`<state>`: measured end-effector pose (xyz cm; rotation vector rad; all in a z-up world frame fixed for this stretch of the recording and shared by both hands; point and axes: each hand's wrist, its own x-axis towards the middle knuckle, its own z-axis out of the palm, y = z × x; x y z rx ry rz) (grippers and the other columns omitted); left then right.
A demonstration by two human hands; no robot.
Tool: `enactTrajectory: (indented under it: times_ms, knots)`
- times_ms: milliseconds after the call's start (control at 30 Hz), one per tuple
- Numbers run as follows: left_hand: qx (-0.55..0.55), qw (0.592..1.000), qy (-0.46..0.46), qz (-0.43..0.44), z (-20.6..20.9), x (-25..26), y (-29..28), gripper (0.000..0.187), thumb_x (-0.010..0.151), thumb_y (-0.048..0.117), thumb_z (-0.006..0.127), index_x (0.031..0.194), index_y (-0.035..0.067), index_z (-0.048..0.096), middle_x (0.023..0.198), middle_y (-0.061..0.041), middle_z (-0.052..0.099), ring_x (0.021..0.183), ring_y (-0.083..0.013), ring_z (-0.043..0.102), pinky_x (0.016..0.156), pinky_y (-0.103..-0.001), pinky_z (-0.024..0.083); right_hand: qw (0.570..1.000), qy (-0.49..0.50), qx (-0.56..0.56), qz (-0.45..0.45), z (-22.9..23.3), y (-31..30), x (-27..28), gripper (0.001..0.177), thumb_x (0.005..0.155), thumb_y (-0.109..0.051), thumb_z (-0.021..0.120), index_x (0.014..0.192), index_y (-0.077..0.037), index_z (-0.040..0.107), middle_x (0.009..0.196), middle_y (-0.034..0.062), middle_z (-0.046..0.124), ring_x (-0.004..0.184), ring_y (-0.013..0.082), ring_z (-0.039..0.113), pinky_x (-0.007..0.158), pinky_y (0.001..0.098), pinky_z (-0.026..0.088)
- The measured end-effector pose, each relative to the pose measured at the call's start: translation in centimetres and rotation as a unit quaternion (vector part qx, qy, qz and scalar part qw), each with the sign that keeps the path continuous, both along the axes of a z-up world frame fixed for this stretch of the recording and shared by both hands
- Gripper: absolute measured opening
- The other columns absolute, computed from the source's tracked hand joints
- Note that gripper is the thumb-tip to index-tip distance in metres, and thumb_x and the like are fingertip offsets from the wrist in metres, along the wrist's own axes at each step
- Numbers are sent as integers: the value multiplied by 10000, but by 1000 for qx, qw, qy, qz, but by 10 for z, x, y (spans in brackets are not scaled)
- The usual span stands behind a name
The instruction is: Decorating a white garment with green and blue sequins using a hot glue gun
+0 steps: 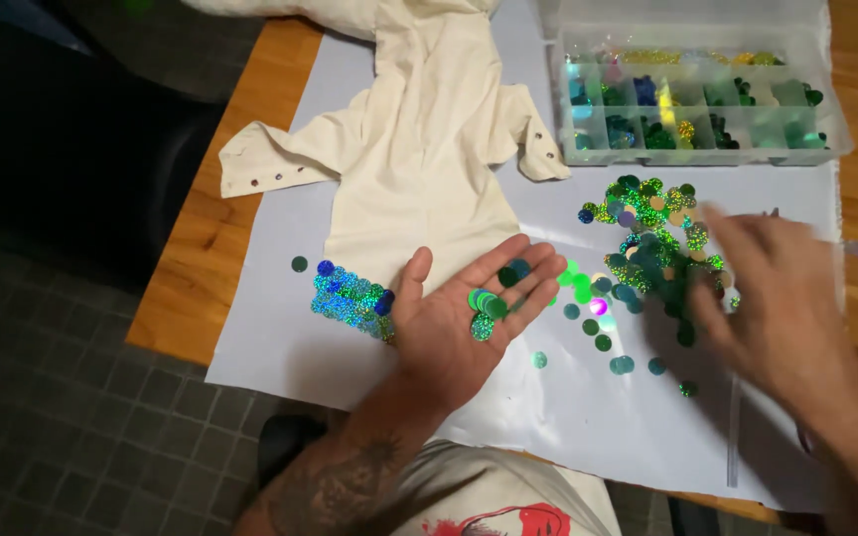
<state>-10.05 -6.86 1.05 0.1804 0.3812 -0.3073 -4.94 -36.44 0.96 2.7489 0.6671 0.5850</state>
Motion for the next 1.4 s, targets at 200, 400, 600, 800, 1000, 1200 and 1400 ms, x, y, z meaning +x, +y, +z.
enactTrajectory:
  times_ms: [200, 400, 600, 800, 1000, 1200, 1400]
  knots:
    - [-66, 993, -88, 31, -37, 3, -8, 839, 997, 554, 323, 1418, -157, 469, 1494, -409, 418, 1454, -542, 366, 1247, -557, 281, 899, 148, 315, 266, 24, 89, 0, 305, 952, -122, 706, 1227, 6, 668, 1075, 159, 708, 926, 315, 636, 873, 429, 485]
    - [-17, 999, -8, 27, -25, 8, -4, 965, 939, 634, 314, 1514, -135, 405, 1473, -334, 487, 1375, -452, 476, 1139, -505, 371, 872, 230, 325, 284, 17, 119, 20, 232, 976, -160, 673, 1179, -52, 706, 841, 52, 655, 805, 254, 586, 812, 398, 436]
    - [453, 859, -211, -107, -38, 7, 4, 654, 1000, 357, 327, 1581, 67, 406, 1463, -8, 546, 1216, -112, 454, 1242, -329, 6, 839, 258, 355, 322, 9, 133, 21, 239, 918, -172, 776, 1150, -120, 755, 864, -3, 665, 824, 190, 581, 797, 335, 452]
    - [-140, 976, -162, -30, -52, 11, -5, 1064, 903, 819, 353, 1554, -21, 383, 1243, -77, 587, 1093, -176, 597, 938, -292, 466, 857, 281, 299, 313, 13, 139, 26, 161, 916, -268, 760, 998, -129, 753, 869, 8, 659, 841, 245, 560, 781, 378, 440]
    - [-30, 986, -160, -45, -44, 7, -1, 1085, 888, 817, 228, 1603, 9, 336, 1530, -102, 465, 1466, -220, 368, 1215, -424, 220, 852, 288, 311, 306, 19, 141, 25, 155, 952, -278, 693, 946, -147, 774, 905, -18, 699, 842, 216, 567, 816, 360, 422]
    - [-67, 977, -201, -19, -46, 6, -4, 1020, 935, 798, 254, 1452, -53, 479, 1328, -159, 587, 1325, -273, 509, 1122, -356, 377, 851, 348, 296, 259, 16, 147, 25, 97, 882, -194, 753, 807, -145, 718, 847, 0, 678, 841, 225, 556, 767, 355, 451]
    - [-90, 971, -219, -31, -47, 4, 0, 1076, 937, 798, 235, 1613, -37, 297, 1542, -191, 452, 1477, -276, 380, 1233, -360, 243, 861, 352, 307, 203, 14, 145, 26, 70, 901, -213, 753, 848, -178, 725, 798, -26, 633, 846, 175, 543, 762, 313, 440]
